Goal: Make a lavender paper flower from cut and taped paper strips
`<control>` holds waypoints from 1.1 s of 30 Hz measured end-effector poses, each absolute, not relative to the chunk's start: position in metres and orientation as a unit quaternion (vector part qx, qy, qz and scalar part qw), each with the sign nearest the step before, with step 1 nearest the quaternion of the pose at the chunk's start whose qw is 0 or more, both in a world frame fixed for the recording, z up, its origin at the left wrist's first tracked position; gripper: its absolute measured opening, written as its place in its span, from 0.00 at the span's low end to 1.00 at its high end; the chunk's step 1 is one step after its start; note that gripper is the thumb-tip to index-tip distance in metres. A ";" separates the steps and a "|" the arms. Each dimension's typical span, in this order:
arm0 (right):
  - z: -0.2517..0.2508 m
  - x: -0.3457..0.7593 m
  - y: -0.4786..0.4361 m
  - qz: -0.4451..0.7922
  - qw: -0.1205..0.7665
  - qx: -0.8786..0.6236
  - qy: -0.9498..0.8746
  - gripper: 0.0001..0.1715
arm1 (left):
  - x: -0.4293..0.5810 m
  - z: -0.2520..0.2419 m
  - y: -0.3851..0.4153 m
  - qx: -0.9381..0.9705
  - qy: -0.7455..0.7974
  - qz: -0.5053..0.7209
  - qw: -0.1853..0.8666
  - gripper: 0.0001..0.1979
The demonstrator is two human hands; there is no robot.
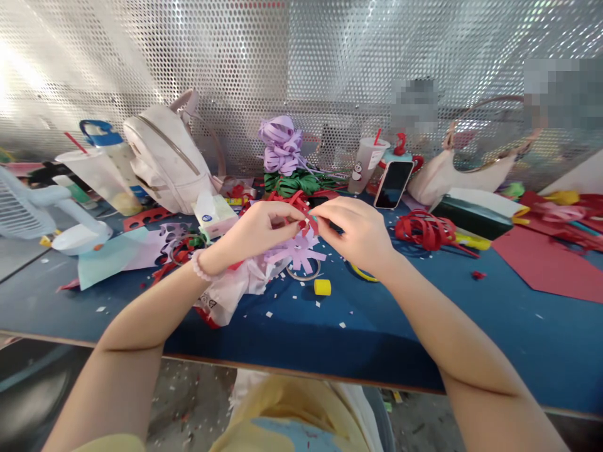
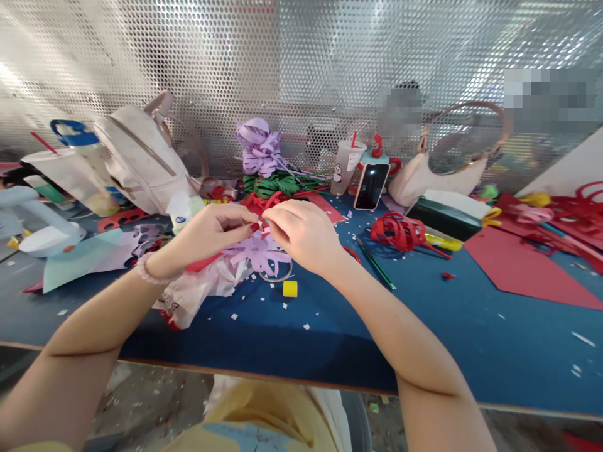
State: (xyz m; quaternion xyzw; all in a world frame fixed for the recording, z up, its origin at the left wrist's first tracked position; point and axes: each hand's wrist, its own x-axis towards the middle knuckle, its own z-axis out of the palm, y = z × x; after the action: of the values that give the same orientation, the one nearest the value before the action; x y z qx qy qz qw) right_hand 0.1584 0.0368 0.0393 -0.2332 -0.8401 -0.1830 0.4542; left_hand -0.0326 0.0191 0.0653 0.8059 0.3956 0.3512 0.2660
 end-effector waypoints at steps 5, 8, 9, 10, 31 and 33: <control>0.040 0.164 0.042 -0.187 0.387 -0.318 -0.845 0.12 | -0.032 0.067 0.018 0.816 0.394 0.346 0.243 0.07; 0.039 0.167 0.049 -0.215 0.293 -0.408 -0.837 0.11 | -0.033 0.067 0.018 0.818 0.392 0.348 0.236 0.07; 0.037 0.168 0.052 -0.224 0.266 -0.438 -0.829 0.12 | -0.033 0.066 0.018 0.818 0.393 0.349 0.235 0.07; 0.036 0.168 0.055 -0.228 0.246 -0.459 -0.823 0.15 | -0.033 0.066 0.018 0.817 0.393 0.351 0.234 0.07; 0.055 0.164 0.029 0.146 0.407 -0.284 -0.856 0.03 | -0.034 0.066 0.017 0.871 0.354 0.318 0.124 0.09; 0.055 0.164 0.029 0.144 0.404 -0.282 -0.858 0.04 | -0.034 0.066 0.017 0.875 0.347 0.317 0.113 0.09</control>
State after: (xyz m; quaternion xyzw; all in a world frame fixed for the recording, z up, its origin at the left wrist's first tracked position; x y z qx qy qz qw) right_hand 0.1637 0.0288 0.0554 -0.2825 -0.8580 0.1437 0.4042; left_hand -0.0344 0.0170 0.0663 0.8754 0.3473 0.3167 0.1127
